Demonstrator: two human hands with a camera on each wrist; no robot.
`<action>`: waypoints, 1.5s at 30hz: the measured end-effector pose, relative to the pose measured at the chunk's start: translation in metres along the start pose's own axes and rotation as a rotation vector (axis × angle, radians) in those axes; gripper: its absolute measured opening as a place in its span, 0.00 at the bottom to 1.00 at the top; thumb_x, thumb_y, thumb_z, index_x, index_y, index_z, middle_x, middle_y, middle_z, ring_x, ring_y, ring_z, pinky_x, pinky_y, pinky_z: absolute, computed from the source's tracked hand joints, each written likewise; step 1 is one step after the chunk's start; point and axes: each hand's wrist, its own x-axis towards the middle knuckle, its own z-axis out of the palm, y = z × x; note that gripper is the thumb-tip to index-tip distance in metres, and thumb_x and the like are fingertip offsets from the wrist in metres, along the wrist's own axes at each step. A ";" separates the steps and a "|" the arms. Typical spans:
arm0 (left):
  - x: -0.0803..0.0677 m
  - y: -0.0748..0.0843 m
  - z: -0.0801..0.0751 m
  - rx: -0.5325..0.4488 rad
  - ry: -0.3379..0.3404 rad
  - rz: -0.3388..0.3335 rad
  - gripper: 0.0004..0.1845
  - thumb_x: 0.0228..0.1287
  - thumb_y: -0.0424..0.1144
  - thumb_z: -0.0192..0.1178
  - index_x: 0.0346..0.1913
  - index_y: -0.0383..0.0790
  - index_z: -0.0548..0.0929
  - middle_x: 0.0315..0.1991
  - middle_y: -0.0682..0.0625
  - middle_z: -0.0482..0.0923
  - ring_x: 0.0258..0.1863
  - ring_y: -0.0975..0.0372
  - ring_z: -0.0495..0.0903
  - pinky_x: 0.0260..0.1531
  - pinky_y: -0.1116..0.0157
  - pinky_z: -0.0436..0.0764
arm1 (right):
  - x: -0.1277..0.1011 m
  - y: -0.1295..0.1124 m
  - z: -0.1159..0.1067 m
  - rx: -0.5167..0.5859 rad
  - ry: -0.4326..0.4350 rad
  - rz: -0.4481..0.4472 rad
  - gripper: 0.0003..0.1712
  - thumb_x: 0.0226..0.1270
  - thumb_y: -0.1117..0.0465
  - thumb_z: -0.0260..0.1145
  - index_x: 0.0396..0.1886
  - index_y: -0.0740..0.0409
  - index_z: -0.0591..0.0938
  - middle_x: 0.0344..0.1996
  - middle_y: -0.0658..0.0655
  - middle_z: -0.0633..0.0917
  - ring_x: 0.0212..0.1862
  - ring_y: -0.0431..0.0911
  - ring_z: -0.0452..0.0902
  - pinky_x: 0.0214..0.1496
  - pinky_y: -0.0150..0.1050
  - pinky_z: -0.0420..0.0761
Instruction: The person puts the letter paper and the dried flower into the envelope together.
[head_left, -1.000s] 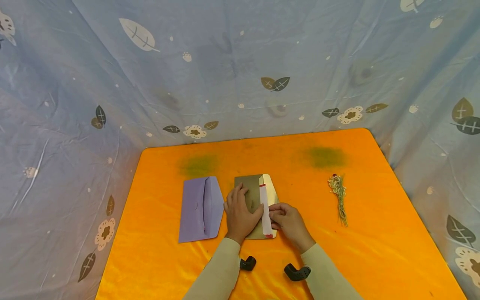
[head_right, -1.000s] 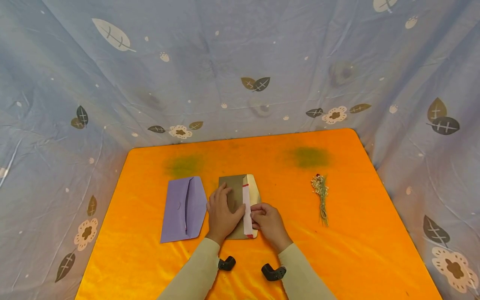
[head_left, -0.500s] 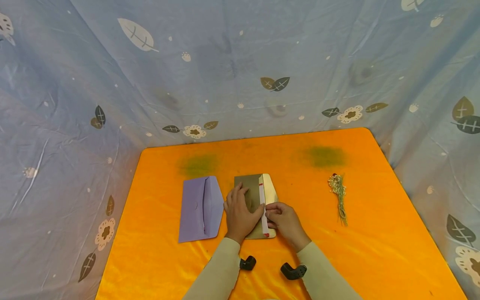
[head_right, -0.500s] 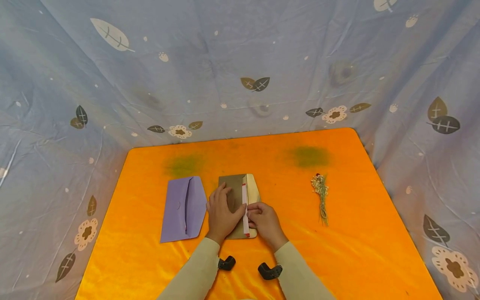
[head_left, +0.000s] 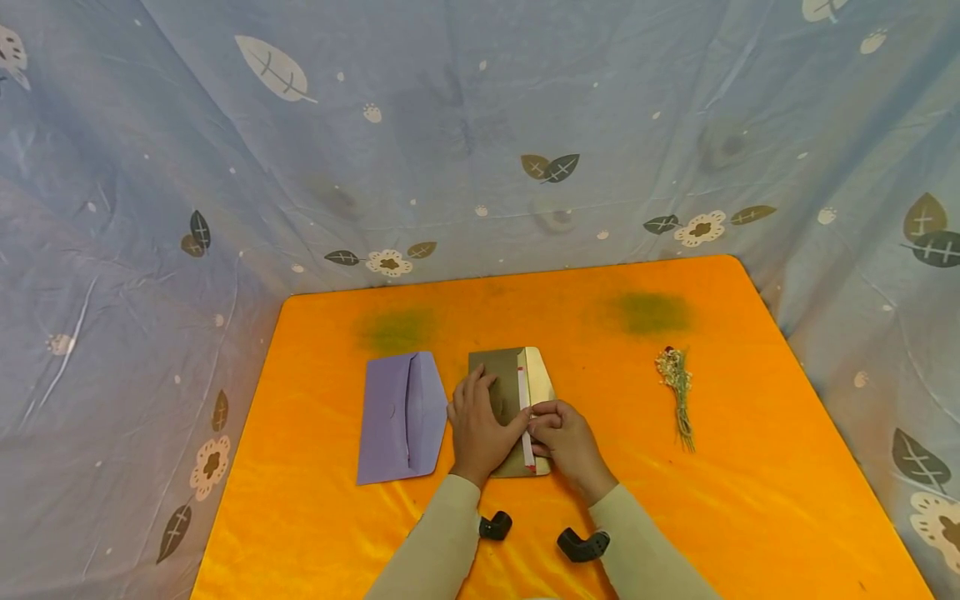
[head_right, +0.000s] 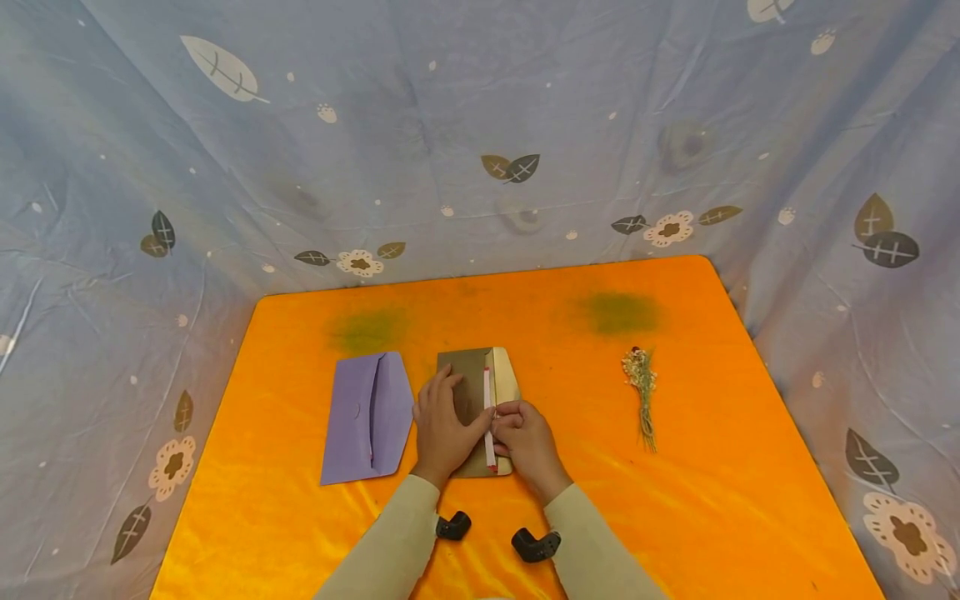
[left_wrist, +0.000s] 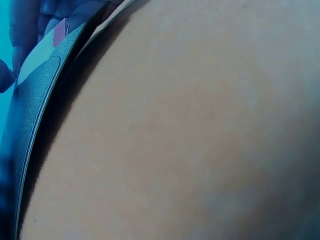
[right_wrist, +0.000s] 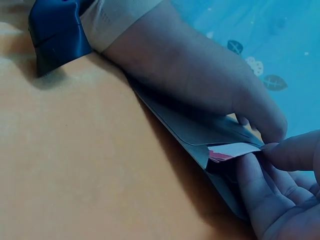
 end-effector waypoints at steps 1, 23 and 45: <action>0.000 0.000 0.000 -0.001 0.004 0.003 0.42 0.62 0.61 0.75 0.70 0.38 0.77 0.80 0.39 0.66 0.75 0.41 0.64 0.65 0.35 0.64 | 0.000 0.000 0.001 0.000 0.002 0.001 0.17 0.75 0.75 0.65 0.61 0.72 0.79 0.40 0.61 0.88 0.41 0.53 0.87 0.39 0.38 0.88; 0.000 0.001 -0.001 -0.013 -0.007 -0.019 0.44 0.61 0.63 0.75 0.70 0.37 0.77 0.80 0.40 0.66 0.75 0.42 0.64 0.67 0.34 0.63 | -0.001 0.005 0.013 0.001 0.117 -0.035 0.18 0.77 0.75 0.66 0.62 0.72 0.76 0.37 0.60 0.87 0.38 0.49 0.85 0.37 0.34 0.86; 0.001 -0.001 0.000 -0.010 0.018 -0.003 0.44 0.60 0.62 0.76 0.69 0.36 0.77 0.79 0.38 0.68 0.74 0.40 0.66 0.65 0.33 0.65 | -0.005 0.009 0.021 0.077 0.119 -0.023 0.14 0.79 0.72 0.67 0.59 0.70 0.77 0.38 0.60 0.86 0.37 0.49 0.84 0.38 0.36 0.87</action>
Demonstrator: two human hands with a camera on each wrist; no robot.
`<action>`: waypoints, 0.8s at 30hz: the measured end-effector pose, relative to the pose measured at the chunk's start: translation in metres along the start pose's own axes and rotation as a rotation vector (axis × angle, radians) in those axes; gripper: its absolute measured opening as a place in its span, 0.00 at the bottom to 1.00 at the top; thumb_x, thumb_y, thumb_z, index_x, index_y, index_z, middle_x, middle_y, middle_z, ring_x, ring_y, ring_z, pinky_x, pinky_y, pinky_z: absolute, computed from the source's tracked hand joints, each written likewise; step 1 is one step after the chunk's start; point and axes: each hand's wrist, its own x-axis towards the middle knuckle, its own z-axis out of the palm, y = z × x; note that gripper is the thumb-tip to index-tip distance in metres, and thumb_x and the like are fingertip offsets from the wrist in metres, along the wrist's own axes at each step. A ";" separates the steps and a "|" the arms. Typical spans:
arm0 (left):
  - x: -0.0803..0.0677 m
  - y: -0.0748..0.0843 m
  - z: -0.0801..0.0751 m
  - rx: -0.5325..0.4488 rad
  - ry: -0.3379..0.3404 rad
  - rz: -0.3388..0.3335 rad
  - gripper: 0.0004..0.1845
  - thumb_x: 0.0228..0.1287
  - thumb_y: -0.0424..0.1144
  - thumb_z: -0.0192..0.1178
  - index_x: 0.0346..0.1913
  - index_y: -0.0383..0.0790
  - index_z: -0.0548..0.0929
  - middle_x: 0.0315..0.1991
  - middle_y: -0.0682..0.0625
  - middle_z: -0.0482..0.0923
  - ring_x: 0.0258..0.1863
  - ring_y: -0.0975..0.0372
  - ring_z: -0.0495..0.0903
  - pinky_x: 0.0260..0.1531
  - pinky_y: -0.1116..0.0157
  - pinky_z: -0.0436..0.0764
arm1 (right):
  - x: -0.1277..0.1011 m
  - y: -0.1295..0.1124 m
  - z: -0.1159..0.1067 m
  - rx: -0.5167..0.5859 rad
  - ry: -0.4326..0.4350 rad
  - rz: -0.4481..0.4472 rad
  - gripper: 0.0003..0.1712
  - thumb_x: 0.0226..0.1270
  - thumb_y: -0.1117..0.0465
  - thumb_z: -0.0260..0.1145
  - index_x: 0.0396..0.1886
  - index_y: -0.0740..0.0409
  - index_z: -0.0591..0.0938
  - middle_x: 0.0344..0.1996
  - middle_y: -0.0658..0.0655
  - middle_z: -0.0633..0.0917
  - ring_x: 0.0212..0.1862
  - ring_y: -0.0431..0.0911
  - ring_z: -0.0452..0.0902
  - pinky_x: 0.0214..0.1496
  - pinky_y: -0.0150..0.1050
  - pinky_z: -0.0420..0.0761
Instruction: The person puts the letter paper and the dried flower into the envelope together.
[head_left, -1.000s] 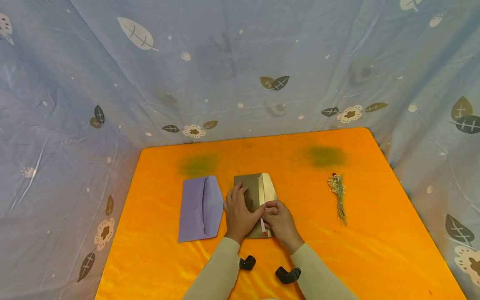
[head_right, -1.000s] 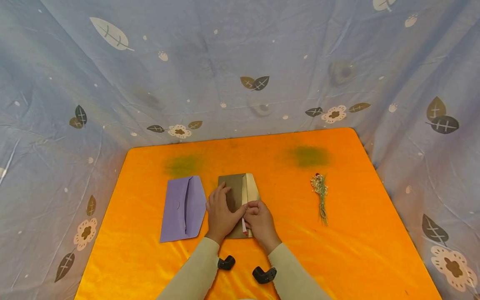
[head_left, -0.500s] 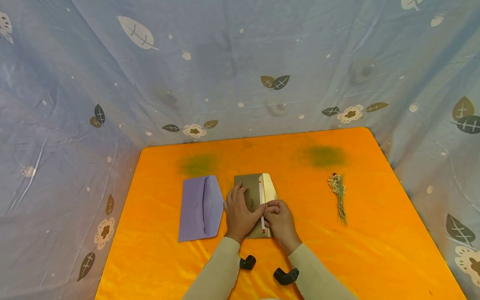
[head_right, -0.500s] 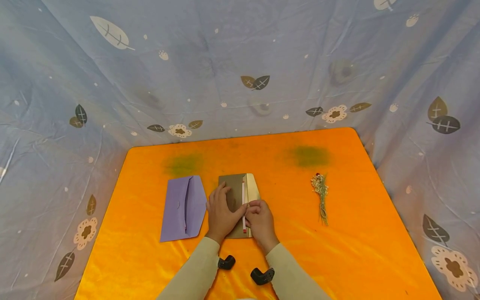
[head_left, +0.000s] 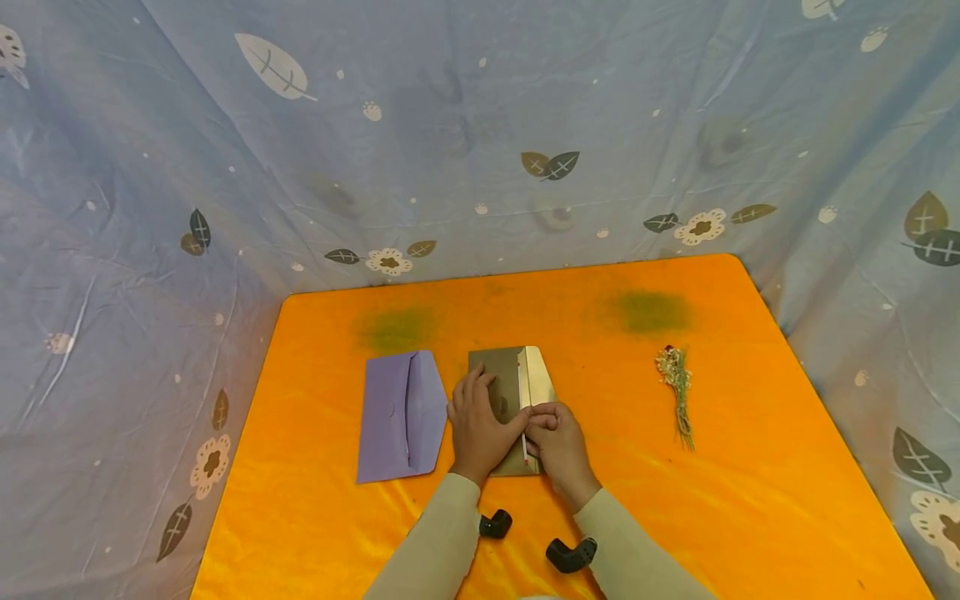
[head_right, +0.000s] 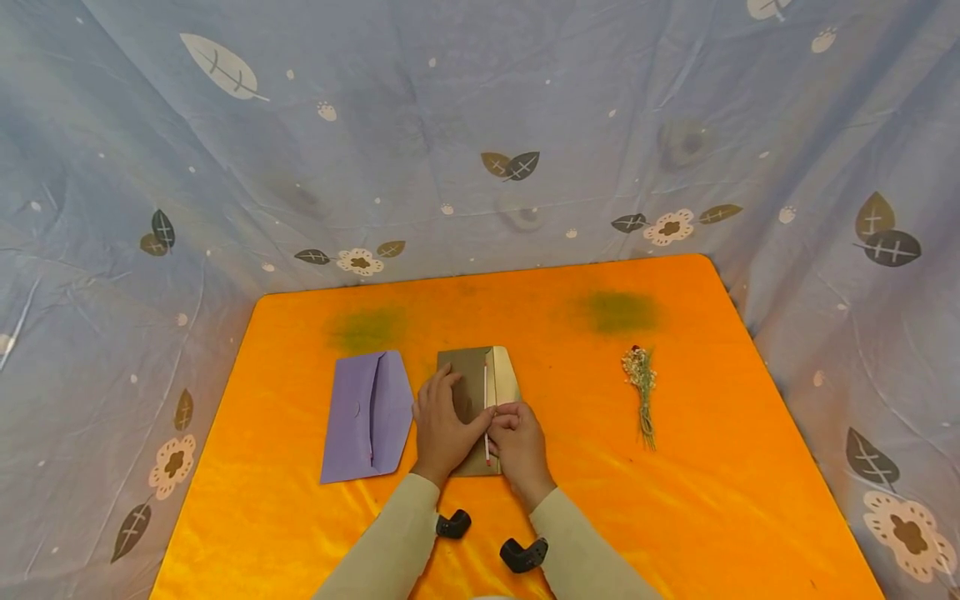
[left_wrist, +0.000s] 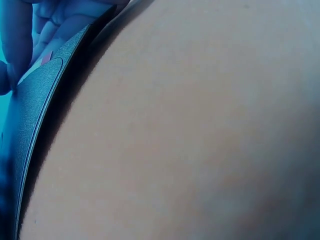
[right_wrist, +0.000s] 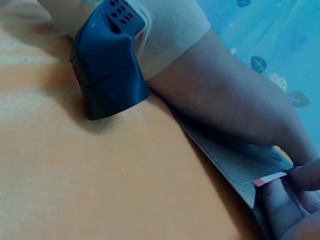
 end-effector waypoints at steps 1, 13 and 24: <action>0.000 0.000 0.000 -0.003 0.002 0.001 0.44 0.60 0.63 0.76 0.69 0.36 0.77 0.79 0.38 0.68 0.74 0.39 0.66 0.64 0.33 0.65 | -0.001 -0.001 -0.001 0.009 -0.007 0.010 0.15 0.79 0.71 0.67 0.59 0.70 0.77 0.39 0.60 0.86 0.38 0.49 0.85 0.39 0.36 0.87; 0.000 0.001 -0.001 -0.009 -0.043 -0.052 0.45 0.59 0.64 0.75 0.72 0.39 0.76 0.81 0.41 0.64 0.77 0.42 0.63 0.67 0.35 0.62 | -0.005 -0.005 -0.012 0.026 -0.088 0.039 0.16 0.79 0.74 0.63 0.63 0.74 0.78 0.47 0.64 0.89 0.45 0.55 0.88 0.45 0.41 0.89; 0.000 0.000 0.000 -0.008 -0.018 -0.029 0.47 0.57 0.65 0.77 0.71 0.38 0.77 0.81 0.40 0.66 0.76 0.41 0.65 0.64 0.35 0.65 | -0.009 -0.008 -0.009 0.041 -0.078 0.053 0.20 0.77 0.76 0.64 0.65 0.74 0.75 0.45 0.65 0.86 0.45 0.55 0.87 0.44 0.42 0.89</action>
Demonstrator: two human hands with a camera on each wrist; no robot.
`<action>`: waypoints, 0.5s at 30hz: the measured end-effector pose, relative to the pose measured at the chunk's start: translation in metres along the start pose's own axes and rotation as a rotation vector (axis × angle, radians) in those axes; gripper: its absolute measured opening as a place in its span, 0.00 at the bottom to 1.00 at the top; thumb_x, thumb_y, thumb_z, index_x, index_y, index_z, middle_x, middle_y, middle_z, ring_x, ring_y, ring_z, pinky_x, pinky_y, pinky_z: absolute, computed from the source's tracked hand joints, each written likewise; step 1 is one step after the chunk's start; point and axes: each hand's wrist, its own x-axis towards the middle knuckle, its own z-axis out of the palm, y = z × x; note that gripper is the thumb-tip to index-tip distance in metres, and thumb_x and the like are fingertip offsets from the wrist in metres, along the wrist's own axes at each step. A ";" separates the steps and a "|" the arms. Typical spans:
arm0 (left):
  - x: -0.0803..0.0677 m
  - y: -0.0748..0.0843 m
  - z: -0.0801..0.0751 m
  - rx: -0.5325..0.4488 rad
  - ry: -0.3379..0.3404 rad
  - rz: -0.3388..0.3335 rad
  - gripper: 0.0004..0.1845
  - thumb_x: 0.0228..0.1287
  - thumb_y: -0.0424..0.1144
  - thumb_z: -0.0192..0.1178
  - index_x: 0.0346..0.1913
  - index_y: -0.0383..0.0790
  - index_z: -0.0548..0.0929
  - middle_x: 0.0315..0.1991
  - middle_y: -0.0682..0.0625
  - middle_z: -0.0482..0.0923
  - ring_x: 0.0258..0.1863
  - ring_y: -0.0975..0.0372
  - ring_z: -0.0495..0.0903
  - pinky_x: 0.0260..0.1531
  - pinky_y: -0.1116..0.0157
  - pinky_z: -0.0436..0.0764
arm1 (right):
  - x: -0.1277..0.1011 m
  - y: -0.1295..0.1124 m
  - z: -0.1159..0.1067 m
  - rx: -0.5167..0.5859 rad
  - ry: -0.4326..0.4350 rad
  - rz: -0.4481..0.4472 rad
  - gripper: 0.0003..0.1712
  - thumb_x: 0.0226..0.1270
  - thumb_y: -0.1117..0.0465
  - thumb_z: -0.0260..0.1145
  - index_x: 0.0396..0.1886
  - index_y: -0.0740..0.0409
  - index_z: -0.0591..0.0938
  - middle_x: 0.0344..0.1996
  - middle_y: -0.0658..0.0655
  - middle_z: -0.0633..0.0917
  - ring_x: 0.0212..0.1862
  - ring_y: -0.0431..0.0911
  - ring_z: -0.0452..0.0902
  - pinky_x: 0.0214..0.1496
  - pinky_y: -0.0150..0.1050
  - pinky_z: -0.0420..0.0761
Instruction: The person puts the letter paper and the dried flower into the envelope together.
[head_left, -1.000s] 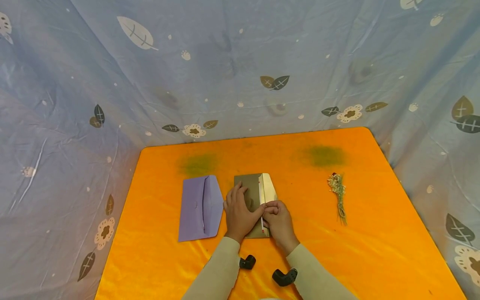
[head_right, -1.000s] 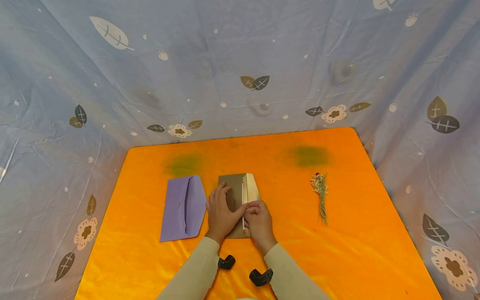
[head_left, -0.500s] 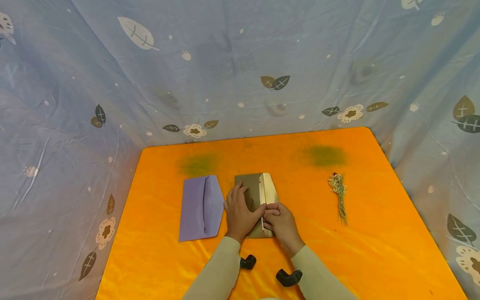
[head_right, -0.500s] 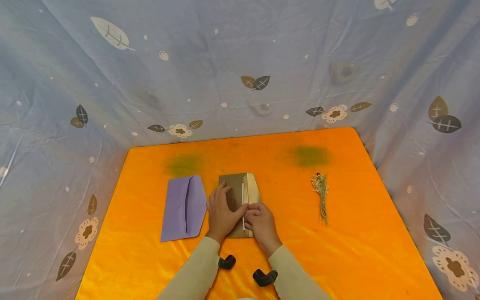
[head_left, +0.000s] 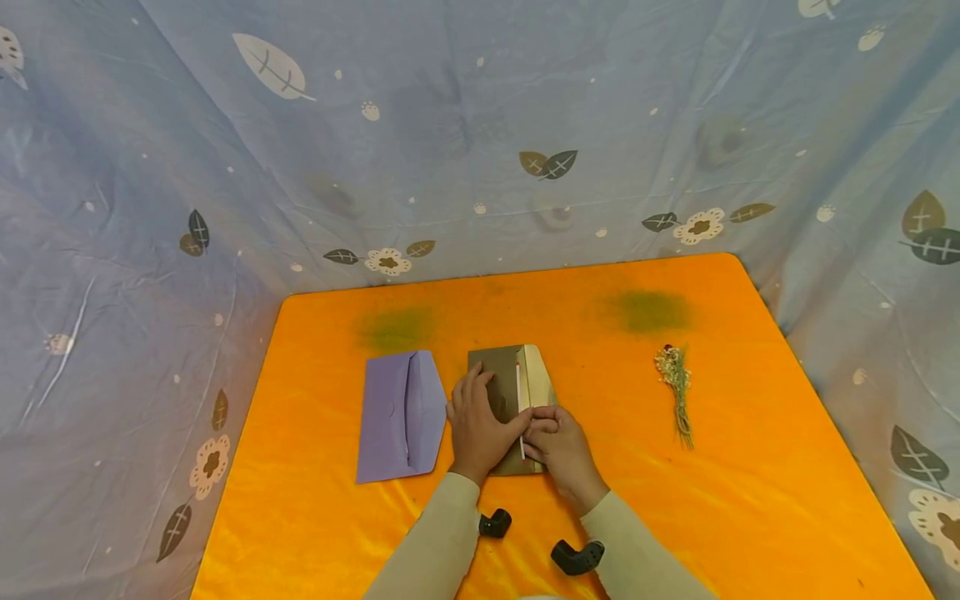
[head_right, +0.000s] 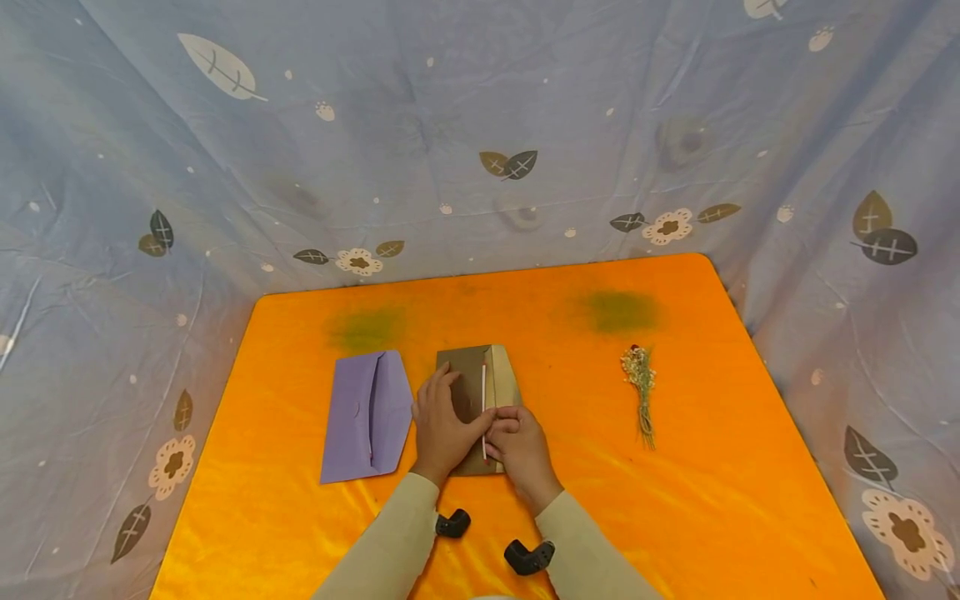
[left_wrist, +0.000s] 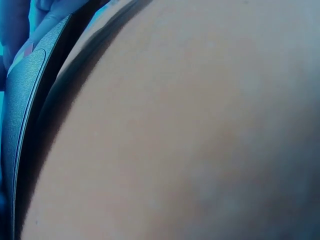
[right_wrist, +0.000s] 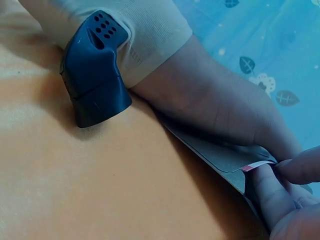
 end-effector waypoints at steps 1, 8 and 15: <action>0.000 -0.001 0.000 0.000 -0.002 -0.003 0.47 0.57 0.65 0.77 0.71 0.38 0.77 0.81 0.41 0.65 0.76 0.42 0.64 0.64 0.35 0.65 | 0.000 0.000 0.000 0.006 0.000 0.001 0.20 0.77 0.76 0.63 0.65 0.74 0.74 0.45 0.65 0.86 0.45 0.55 0.87 0.44 0.42 0.89; 0.000 -0.003 0.003 0.014 -0.013 -0.012 0.44 0.59 0.62 0.75 0.72 0.39 0.76 0.82 0.42 0.64 0.76 0.43 0.64 0.65 0.36 0.64 | -0.001 -0.001 -0.002 0.021 -0.023 0.026 0.20 0.77 0.75 0.61 0.65 0.74 0.73 0.46 0.66 0.86 0.46 0.54 0.88 0.48 0.41 0.89; 0.000 -0.004 0.003 0.020 -0.019 -0.016 0.44 0.60 0.62 0.75 0.72 0.39 0.76 0.81 0.43 0.65 0.76 0.44 0.64 0.65 0.36 0.64 | -0.005 -0.008 -0.005 0.016 -0.065 0.038 0.19 0.80 0.73 0.61 0.66 0.74 0.73 0.48 0.68 0.85 0.48 0.56 0.86 0.51 0.43 0.88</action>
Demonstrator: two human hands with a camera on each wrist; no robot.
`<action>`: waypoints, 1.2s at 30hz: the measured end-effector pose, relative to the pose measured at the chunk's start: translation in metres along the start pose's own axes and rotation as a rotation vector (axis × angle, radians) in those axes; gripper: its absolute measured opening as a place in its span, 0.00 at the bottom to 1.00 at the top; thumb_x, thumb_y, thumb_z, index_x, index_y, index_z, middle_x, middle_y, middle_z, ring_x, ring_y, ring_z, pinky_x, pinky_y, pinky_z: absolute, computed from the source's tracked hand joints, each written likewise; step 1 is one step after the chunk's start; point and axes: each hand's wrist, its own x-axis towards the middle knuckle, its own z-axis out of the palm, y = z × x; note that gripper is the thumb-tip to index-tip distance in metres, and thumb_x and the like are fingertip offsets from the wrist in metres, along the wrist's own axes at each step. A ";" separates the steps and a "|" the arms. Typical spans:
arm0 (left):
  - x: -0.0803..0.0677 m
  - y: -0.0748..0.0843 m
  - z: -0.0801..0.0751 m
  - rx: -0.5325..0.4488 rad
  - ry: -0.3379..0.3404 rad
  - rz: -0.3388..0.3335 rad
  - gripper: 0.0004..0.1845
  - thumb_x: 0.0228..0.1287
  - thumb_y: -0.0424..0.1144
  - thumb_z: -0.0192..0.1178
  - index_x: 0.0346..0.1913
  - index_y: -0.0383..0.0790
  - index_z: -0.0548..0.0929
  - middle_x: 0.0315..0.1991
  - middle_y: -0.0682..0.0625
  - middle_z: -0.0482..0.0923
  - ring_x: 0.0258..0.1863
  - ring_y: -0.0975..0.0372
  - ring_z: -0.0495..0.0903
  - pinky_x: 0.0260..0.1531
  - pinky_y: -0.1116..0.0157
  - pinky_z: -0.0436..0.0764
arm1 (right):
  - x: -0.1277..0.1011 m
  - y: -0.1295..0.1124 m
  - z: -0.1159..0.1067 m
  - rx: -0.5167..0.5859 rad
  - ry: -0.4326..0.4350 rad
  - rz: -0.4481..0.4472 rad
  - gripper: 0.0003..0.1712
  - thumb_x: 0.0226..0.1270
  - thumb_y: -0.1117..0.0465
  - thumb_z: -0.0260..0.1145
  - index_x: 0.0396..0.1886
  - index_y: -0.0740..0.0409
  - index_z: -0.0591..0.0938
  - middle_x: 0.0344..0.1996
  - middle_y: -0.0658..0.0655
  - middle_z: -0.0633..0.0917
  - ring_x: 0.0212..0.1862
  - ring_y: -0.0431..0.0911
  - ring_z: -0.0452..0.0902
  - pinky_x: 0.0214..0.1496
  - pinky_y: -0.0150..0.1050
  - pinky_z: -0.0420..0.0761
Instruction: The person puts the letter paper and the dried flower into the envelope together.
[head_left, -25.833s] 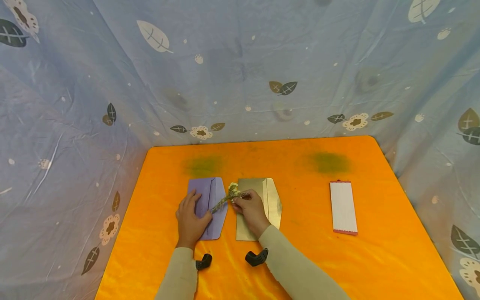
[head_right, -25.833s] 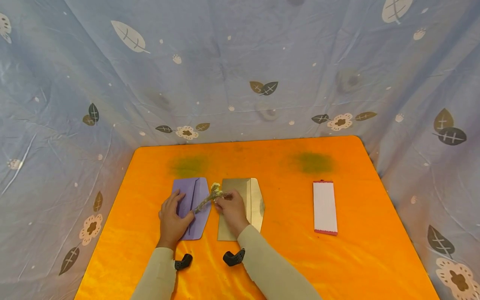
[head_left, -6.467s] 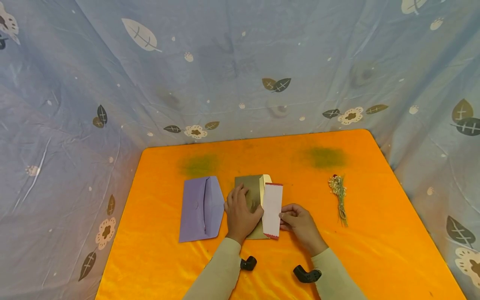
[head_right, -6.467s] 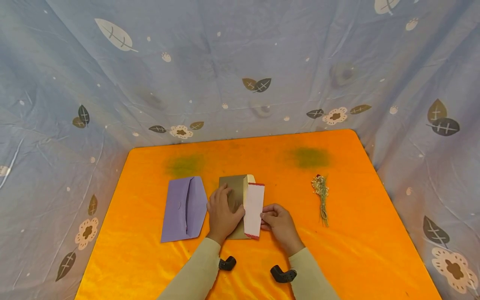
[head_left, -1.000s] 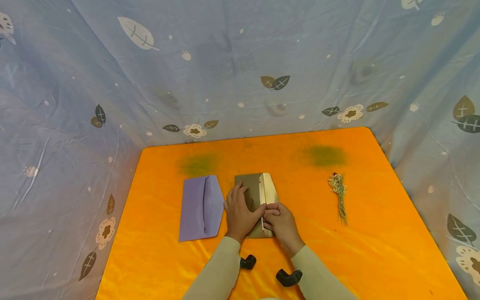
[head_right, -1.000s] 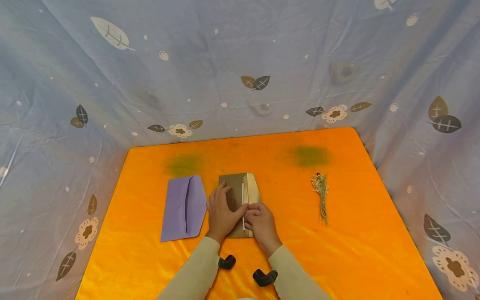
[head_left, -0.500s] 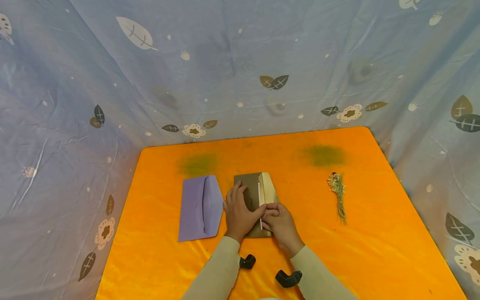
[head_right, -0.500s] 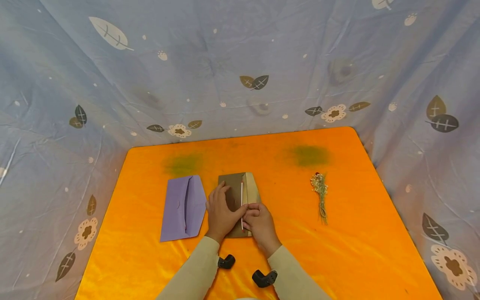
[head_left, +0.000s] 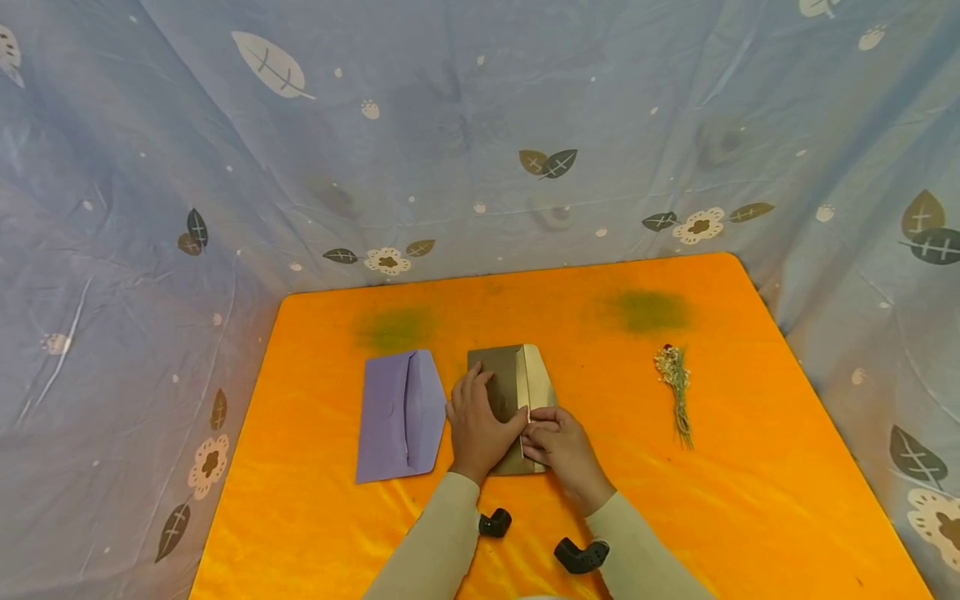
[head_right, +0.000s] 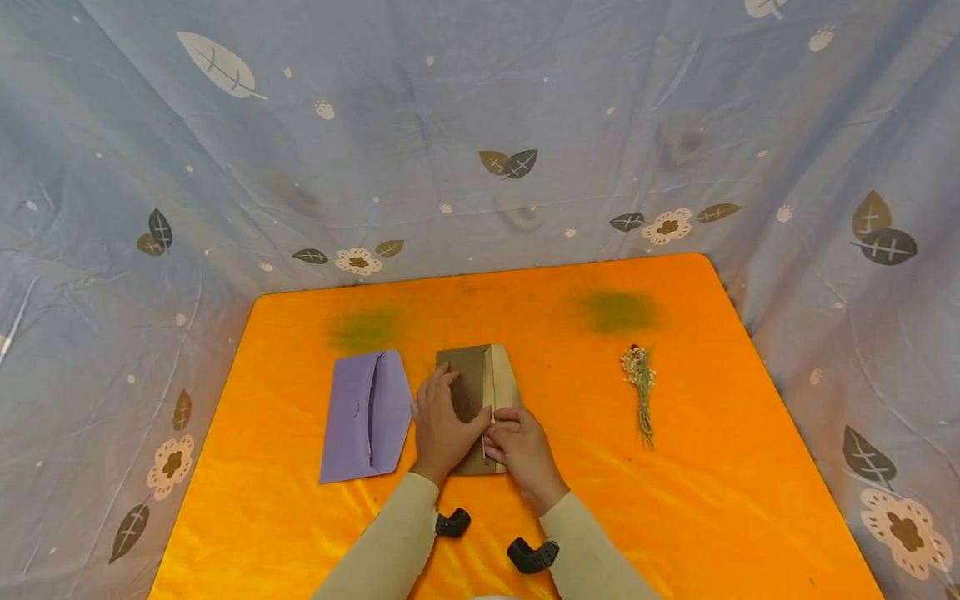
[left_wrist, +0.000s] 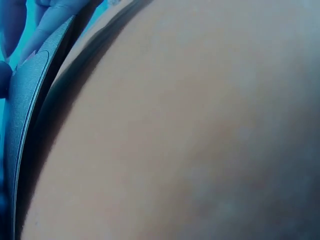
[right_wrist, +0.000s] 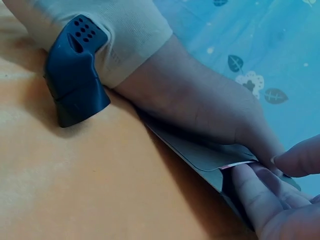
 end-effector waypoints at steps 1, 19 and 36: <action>0.000 0.000 0.000 -0.002 -0.001 -0.001 0.45 0.60 0.62 0.75 0.72 0.39 0.76 0.82 0.43 0.64 0.77 0.44 0.64 0.65 0.36 0.64 | 0.000 0.000 0.000 0.004 -0.004 0.003 0.19 0.80 0.73 0.61 0.66 0.74 0.73 0.49 0.68 0.85 0.48 0.56 0.86 0.51 0.43 0.88; -0.001 -0.001 0.000 0.007 0.014 0.028 0.40 0.59 0.56 0.74 0.71 0.41 0.77 0.80 0.43 0.66 0.75 0.44 0.65 0.64 0.38 0.65 | -0.001 -0.002 -0.008 0.017 -0.025 0.007 0.19 0.83 0.69 0.60 0.65 0.73 0.71 0.49 0.69 0.84 0.49 0.57 0.88 0.52 0.44 0.88; -0.002 -0.001 0.000 -0.017 0.036 0.051 0.36 0.60 0.54 0.74 0.69 0.42 0.78 0.79 0.44 0.68 0.75 0.44 0.66 0.63 0.37 0.65 | 0.000 -0.008 -0.031 -0.051 0.001 -0.049 0.18 0.86 0.65 0.61 0.62 0.75 0.75 0.50 0.70 0.87 0.47 0.54 0.89 0.52 0.42 0.88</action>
